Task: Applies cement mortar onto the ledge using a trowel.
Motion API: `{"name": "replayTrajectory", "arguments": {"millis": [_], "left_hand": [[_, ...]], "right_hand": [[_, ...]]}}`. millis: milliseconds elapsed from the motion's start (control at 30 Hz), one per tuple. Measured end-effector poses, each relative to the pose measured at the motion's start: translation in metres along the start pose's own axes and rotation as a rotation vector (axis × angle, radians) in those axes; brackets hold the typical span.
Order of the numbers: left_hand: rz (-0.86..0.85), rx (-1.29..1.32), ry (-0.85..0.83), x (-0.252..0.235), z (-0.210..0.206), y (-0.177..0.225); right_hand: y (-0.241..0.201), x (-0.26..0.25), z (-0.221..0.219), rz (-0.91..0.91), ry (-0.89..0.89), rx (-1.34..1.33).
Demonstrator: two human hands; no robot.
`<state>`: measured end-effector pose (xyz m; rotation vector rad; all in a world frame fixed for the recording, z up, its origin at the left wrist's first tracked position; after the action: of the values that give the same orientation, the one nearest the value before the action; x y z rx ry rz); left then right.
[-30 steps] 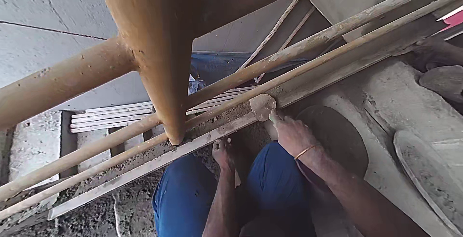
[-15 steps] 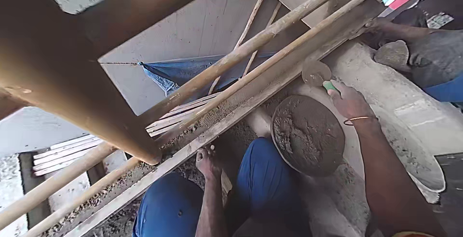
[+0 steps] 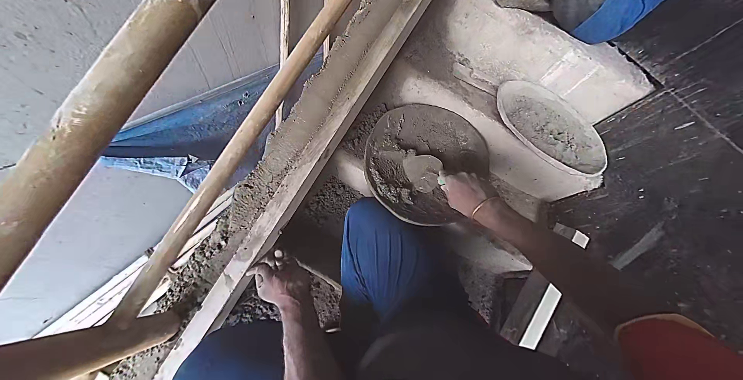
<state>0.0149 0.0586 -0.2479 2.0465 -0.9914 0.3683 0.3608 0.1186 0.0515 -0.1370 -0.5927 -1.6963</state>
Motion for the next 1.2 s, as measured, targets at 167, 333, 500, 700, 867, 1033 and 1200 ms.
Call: {"name": "replayTrajectory", "arguments": {"millis": [167,333,500,700,867,1033,1200], "left_hand": [[0.013,0.057,0.011,0.002,-0.003,0.001],[0.019,0.044,0.050,0.005,-0.004,0.002],[0.015,0.076,0.052,0.002,-0.006,0.001],[0.029,0.074,0.050,0.001,-0.004,-0.001],[0.040,0.035,0.065,0.004,-0.004,0.002],[0.041,0.015,0.078,0.006,-0.003,0.003],[0.049,0.012,0.085,0.006,-0.004,0.002]], "right_hand": [[0.084,0.041,0.022,-0.233,-0.015,0.020],[0.123,0.058,0.001,-0.443,0.032,0.011],[0.061,0.012,-0.062,-0.299,0.044,-0.164],[0.006,-0.026,-0.070,-0.013,0.149,-0.356],[-0.001,-0.035,-0.036,0.079,0.222,-0.442],[0.013,-0.018,-0.011,-0.025,0.468,-0.219],[0.005,-0.018,0.020,0.002,0.438,-0.196]]}}
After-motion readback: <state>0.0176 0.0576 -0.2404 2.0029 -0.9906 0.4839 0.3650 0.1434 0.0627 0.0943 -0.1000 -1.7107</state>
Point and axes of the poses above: each hand's wrist, its own x-axis away from the middle knuckle, its own z-axis out of the back of the hand, y = z × x, the point moved 4 cm from there along -x, towards the middle knuckle
